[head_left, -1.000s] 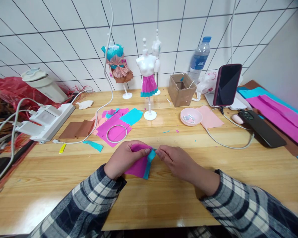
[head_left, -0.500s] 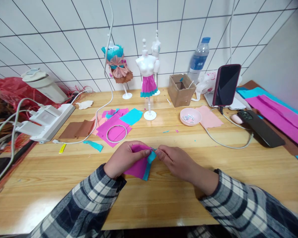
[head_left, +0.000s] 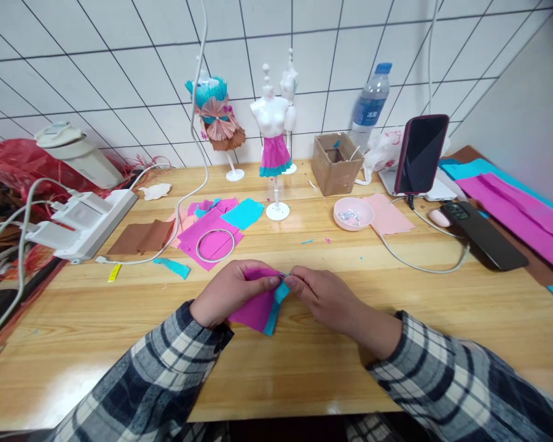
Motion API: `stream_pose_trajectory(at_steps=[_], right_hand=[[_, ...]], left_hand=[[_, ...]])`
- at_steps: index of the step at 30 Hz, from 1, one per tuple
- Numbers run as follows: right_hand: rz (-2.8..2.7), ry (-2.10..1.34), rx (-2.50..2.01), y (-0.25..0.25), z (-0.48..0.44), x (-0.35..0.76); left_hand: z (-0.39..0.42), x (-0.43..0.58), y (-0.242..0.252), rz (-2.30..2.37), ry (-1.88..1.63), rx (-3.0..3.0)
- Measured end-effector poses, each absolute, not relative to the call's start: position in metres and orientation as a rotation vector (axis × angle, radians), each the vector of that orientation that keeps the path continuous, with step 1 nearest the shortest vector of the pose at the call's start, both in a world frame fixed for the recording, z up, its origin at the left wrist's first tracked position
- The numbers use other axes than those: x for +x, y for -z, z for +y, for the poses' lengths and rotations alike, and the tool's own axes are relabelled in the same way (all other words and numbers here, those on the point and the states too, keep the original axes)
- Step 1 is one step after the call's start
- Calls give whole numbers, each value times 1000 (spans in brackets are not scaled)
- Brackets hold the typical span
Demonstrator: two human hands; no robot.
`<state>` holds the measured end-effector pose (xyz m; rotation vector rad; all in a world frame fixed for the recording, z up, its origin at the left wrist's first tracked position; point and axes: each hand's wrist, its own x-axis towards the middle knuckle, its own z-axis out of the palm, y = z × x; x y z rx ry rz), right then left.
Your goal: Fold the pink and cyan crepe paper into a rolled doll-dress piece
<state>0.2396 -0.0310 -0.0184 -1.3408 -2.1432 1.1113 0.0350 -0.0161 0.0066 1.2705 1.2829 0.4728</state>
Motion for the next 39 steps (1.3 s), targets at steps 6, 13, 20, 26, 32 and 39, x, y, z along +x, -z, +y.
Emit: stream_pose_trajectory(at_steps=[6,13,20,26,32,39], right_hand=[[-2146,-1103,-1330,19,-33,238],[-2135,-1122,-1320,20,-33,238],[-2130,-1140,-1317,19,-33,239],[-2099,-1164,-1287,22,-32,238],[-2086,-1162,-1269,21,-33,238],[-2103,-1171,-1282,19,-33,239]], left_hand=[[-15,34,-7,1263,-482,1298],[-16,35,-9,1240,-521,1177],[-14,33,-6,1229,-526,1187],[-15,33,-6,1246,-520,1168],[-15,34,-6,1248,-528,1145],[-16,35,-9,1256,-537,1162]])
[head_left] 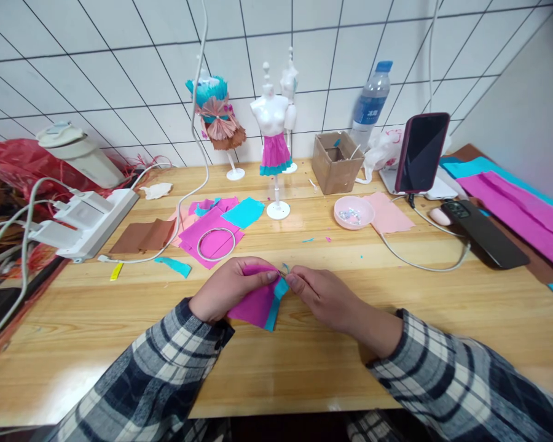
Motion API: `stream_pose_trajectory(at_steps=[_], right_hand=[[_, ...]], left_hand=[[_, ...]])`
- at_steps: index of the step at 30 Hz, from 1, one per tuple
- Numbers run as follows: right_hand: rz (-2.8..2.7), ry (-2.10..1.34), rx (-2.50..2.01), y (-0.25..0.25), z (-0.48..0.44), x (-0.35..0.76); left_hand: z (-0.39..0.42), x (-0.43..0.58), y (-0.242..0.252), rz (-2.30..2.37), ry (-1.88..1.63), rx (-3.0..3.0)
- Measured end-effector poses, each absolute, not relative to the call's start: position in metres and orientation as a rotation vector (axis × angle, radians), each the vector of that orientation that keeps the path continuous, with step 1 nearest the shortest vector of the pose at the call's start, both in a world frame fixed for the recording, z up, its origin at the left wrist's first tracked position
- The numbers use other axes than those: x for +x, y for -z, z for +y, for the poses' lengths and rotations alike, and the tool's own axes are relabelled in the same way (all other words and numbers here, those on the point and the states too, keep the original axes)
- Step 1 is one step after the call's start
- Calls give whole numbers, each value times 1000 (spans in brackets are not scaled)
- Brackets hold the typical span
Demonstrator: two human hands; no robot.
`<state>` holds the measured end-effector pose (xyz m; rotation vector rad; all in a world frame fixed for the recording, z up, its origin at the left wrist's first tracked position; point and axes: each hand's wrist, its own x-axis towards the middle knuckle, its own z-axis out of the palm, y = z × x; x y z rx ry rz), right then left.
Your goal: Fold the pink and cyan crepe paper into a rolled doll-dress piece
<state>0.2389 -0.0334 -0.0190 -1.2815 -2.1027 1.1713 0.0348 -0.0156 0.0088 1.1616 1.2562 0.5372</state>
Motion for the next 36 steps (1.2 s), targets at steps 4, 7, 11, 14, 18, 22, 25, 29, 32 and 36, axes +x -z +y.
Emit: stream_pose_trajectory(at_steps=[4,7,11,14,18,22,25,29,32,36], right_hand=[[-2114,-1152,-1294,18,-34,238],[-2127,-1147,-1296,17,-34,236],[-2143,-1137,-1300,18,-33,236],[-2153,-1121,-1296,19,-32,236],[-2150,-1119,-1293,21,-32,236],[-2137,-1128,-1277,21,-32,237],[-2161,-1144,-1273,19,-33,237],[-2186,-1126,-1270,18,-34,236],[-2197,-1104,-1261,20,-35,235],[-2200,-1085,-1263,21,-36,234]], left_hand=[[-16,34,-10,1221,-499,1155],[-16,35,-11,1222,-480,1157],[-16,35,-11,1234,-469,1156],[-15,35,-10,1207,-492,1136],[-15,35,-10,1190,-491,1135],[-15,34,-11,1199,-474,1158],[-15,33,-12,1186,-452,1174],[-14,31,-12,1174,-381,1239],[-14,30,-10,1149,-366,1256],[-14,31,-7,1129,-393,1228]])
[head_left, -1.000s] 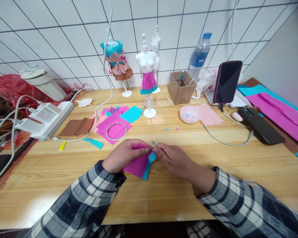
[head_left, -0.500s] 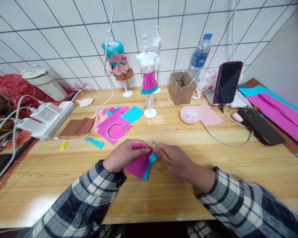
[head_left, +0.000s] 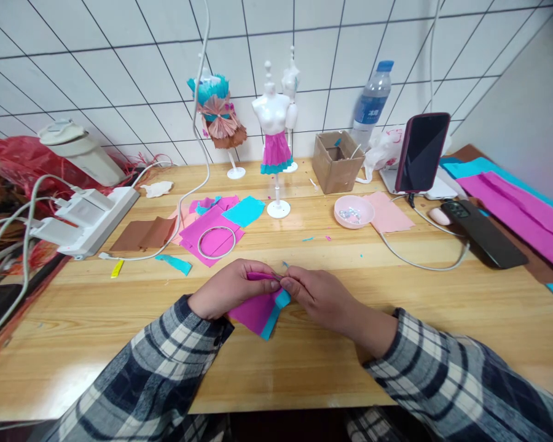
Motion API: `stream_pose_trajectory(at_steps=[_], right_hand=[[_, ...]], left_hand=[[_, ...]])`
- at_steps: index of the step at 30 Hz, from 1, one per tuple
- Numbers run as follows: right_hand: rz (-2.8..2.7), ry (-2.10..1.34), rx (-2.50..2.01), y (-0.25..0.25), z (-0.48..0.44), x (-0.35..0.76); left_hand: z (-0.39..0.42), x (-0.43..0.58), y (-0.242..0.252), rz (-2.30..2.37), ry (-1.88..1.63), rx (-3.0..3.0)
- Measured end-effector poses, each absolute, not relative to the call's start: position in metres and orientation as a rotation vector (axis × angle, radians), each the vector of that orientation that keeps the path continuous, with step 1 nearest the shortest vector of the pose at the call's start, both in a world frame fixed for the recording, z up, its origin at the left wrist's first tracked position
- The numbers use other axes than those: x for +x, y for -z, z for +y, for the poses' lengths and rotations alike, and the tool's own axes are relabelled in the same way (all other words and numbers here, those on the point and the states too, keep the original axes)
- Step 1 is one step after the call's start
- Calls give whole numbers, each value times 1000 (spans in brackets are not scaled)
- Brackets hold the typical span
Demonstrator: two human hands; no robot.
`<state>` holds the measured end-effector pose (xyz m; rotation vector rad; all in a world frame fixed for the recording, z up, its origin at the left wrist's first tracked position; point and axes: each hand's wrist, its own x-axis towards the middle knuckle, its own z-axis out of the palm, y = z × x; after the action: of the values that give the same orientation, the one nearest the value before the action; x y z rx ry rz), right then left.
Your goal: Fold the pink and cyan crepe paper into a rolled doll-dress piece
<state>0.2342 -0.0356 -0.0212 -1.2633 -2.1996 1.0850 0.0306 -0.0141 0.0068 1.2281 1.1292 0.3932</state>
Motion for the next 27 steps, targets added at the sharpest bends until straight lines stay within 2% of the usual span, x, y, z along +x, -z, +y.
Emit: stream_pose_trajectory(at_steps=[14,27], right_hand=[[-2171,-1102,-1252,24,-34,233],[-1865,-1151,-1261,25,-26,238]], left_hand=[[-13,28,-6,1096,-408,1206],[-15,26,-6,1081,-490,1113]])
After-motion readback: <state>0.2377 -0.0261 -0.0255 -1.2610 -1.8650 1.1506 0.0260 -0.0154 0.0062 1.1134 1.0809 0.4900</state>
